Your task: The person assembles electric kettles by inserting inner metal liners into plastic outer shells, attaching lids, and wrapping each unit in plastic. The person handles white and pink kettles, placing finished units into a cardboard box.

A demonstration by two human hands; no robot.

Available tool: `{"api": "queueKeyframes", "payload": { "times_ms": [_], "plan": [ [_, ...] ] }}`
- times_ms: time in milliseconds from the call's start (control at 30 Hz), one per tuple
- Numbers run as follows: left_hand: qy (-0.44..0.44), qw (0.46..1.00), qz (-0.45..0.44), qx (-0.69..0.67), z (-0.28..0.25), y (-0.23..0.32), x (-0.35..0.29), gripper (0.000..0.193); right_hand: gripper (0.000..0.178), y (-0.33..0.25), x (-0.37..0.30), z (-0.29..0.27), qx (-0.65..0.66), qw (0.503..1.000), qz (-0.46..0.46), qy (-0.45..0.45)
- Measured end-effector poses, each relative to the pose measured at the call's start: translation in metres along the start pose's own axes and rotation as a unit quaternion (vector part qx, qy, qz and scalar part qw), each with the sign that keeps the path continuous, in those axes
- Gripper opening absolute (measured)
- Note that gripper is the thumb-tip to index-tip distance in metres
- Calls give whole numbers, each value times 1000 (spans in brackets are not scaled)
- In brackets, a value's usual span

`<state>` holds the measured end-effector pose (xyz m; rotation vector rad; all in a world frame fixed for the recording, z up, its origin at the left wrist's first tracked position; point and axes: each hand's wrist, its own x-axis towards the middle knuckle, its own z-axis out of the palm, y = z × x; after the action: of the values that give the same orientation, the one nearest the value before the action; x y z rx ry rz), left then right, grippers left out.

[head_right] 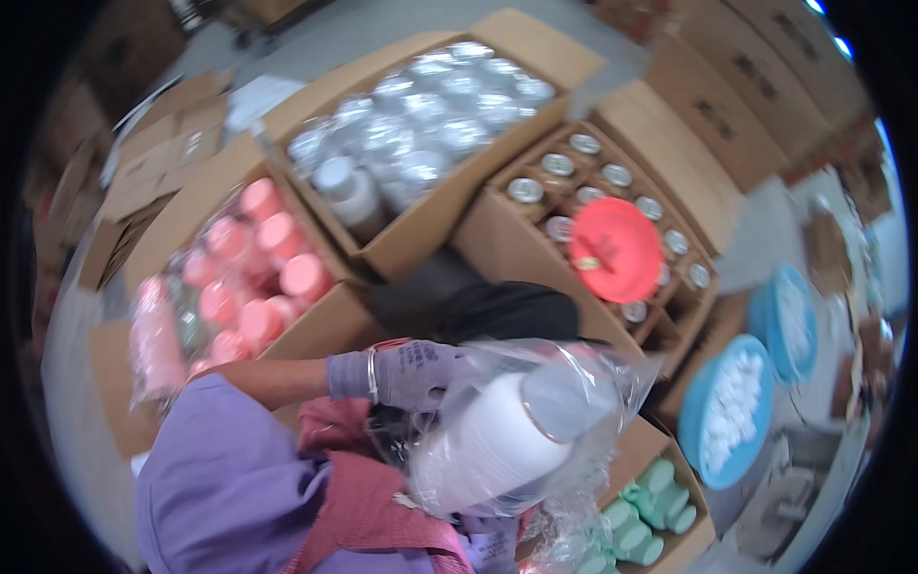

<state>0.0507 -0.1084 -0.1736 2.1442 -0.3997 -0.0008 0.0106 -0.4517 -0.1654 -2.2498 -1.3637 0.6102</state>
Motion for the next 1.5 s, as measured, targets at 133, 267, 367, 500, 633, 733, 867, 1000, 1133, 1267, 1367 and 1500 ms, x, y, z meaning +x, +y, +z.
{"api": "queueKeyframes", "payload": {
  "times_ms": [133,267,367,500,633,733,867,1000,1133,1267,1367,1500],
  "plan": [
    [-2,954,-261,-147,-47,12,-81,50,44,6,-8,18,189,972,111,88],
    [350,740,-214,-533,-10,15,-212,33,33,-51,121,-43,304,926,-88,205],
    [463,599,-122,-642,2,-8,-294,25,38,-73,233,-40,171,940,-266,127],
    [643,619,-83,-443,-23,-67,-380,17,32,-80,283,-8,76,942,-323,41],
    [732,590,-241,-240,-28,-108,-437,22,30,-50,262,5,59,961,-270,8],
    [749,554,-306,-197,-28,-141,-423,21,27,-34,255,13,25,974,-224,-28],
    [747,507,-356,-242,-19,-177,-451,23,24,-41,259,20,17,971,-238,-9],
    [679,530,-508,-21,-19,-181,-450,25,24,-39,259,23,-47,972,-230,-12],
    [604,599,-477,222,-4,-187,-412,29,25,-42,259,25,-67,968,-240,1],
    [437,629,-567,303,-40,-169,-353,24,23,-36,260,25,-83,969,-231,-4],
    [312,599,-706,211,-47,-214,-426,23,23,-44,261,30,-71,968,-242,0],
    [285,821,-494,35,-52,-221,-439,38,23,-40,260,28,-88,967,-239,17]
  ]
}}
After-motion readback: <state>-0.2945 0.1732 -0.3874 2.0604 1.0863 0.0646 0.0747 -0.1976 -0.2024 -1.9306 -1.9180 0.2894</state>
